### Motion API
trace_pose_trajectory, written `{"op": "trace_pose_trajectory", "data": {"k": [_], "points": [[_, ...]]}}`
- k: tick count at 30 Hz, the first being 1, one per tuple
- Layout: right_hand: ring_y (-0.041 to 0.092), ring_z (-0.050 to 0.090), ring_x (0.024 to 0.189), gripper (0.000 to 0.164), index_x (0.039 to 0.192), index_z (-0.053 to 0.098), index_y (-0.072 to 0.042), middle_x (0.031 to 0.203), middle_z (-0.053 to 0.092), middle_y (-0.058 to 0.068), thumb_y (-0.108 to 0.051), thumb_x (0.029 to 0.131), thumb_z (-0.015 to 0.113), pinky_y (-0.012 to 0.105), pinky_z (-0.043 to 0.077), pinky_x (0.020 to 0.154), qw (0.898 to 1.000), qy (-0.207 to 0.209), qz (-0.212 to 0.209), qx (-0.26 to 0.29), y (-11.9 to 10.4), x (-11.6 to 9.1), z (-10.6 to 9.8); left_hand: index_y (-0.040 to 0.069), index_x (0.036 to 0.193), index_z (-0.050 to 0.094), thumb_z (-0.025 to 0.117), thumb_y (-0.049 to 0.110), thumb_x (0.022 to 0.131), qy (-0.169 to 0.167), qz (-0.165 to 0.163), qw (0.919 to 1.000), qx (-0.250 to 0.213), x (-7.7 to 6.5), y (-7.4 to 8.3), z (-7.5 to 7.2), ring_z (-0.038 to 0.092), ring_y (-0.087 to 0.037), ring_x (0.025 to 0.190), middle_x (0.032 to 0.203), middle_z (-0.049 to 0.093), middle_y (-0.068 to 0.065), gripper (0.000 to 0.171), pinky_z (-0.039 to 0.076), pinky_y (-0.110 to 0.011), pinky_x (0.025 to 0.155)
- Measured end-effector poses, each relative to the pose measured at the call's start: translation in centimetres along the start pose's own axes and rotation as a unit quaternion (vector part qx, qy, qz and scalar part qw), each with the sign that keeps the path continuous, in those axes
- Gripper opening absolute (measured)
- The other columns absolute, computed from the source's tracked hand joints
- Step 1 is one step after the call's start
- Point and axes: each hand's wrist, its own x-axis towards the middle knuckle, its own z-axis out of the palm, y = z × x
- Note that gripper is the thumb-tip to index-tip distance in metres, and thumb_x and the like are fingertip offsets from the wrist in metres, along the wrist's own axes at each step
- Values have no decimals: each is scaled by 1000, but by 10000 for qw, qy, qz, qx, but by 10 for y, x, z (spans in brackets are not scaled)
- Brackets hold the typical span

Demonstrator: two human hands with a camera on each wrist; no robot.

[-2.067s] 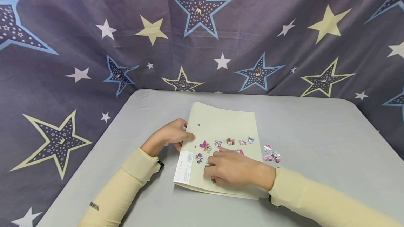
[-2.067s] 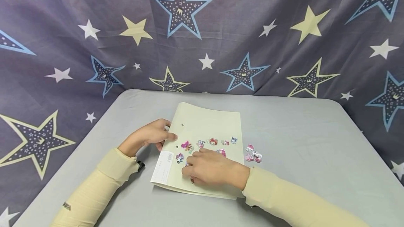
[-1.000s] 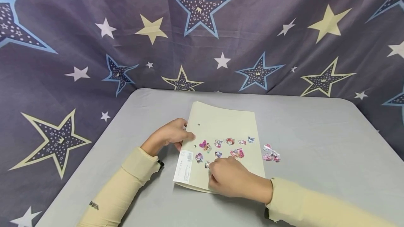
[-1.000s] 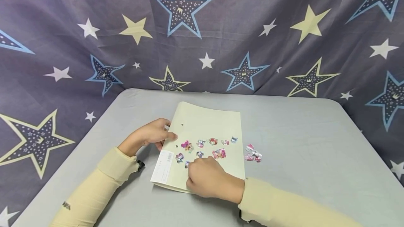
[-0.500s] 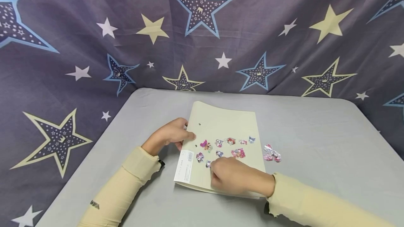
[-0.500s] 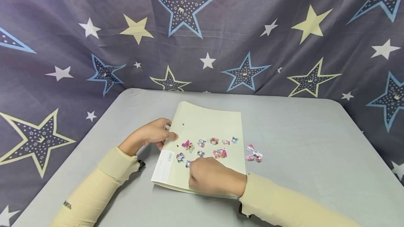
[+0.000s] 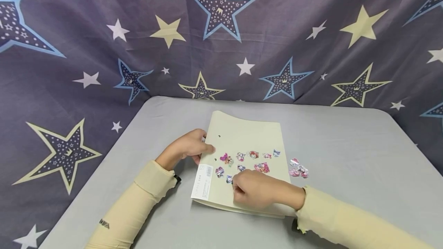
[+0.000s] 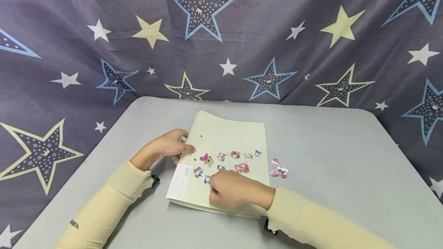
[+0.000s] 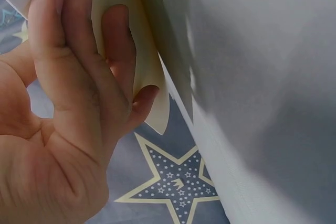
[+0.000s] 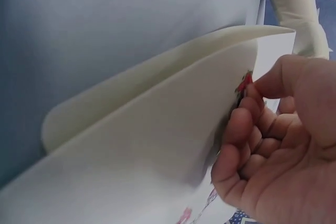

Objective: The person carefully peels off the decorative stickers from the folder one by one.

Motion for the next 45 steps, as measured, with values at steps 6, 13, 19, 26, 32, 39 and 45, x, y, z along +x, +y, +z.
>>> {"op": "trace_pose_trajectory", "data": {"k": [6, 13, 19, 26, 32, 39, 45], "points": [[0, 38, 57, 25, 69, 49, -19, 62, 42, -12, -3, 86, 57, 16, 34, 53, 9994, -88, -300, 129, 9, 1, -1, -12, 113, 53, 66, 3, 92, -34, 24, 10000, -57, 2, -1, 0, 71, -26, 58, 81, 73, -21, 30, 61, -37, 49], [-2, 40, 58, 24, 72, 52, -18, 64, 44, -13, -2, 90, 58, 15, 36, 54, 9983, -211, -502, 200, 16, 2, -1, -13, 113, 52, 65, 3, 92, -23, -19, 10000, -65, 0, 0, 1, 71, -26, 58, 82, 72, -21, 29, 61, -37, 49], [-2, 41, 59, 23, 75, 54, -16, 66, 46, -13, -2, 93, 57, 15, 39, 55, 9974, -290, -573, 317, 19, 2, -2, -13, 113, 53, 66, 3, 92, -19, 18, 10000, -55, 2, -1, 1, 71, -26, 58, 82, 72, -21, 29, 60, -36, 48], [-2, 41, 61, 22, 79, 55, -16, 68, 45, -12, -4, 97, 56, 15, 40, 58, 9972, -342, -636, 189, 21, 3, -1, -13, 114, 53, 65, 3, 92, -53, 18, 10000, -42, 3, -1, 0, 71, -27, 59, 83, 72, -21, 29, 61, -38, 50], [0, 43, 67, 21, 81, 55, -15, 73, 47, -11, -5, 99, 55, 17, 44, 65, 9969, -327, -717, -59, 20, 3, 0, -12, 114, 53, 65, 3, 92, -69, -10, 10000, -45, 3, -1, 1, 72, -28, 61, 84, 72, -21, 29, 62, -39, 51], [3, 45, 73, 22, 83, 56, -15, 76, 47, -11, -6, 103, 55, 19, 44, 70, 9976, -279, -622, -132, 17, 0, 2, -12, 113, 53, 65, 3, 92, -26, -33, 10000, -35, 3, 0, 1, 71, -27, 60, 84, 72, -22, 29, 61, -38, 49], [4, 46, 74, 22, 84, 58, -16, 76, 48, -10, -10, 105, 53, 20, 45, 70, 9990, -220, -392, -21, 13, -2, 3, -12, 114, 52, 65, 3, 93, -9, -79, 10000, -21, 3, -1, 1, 71, -28, 60, 83, 72, -22, 29, 61, -37, 49]]}}
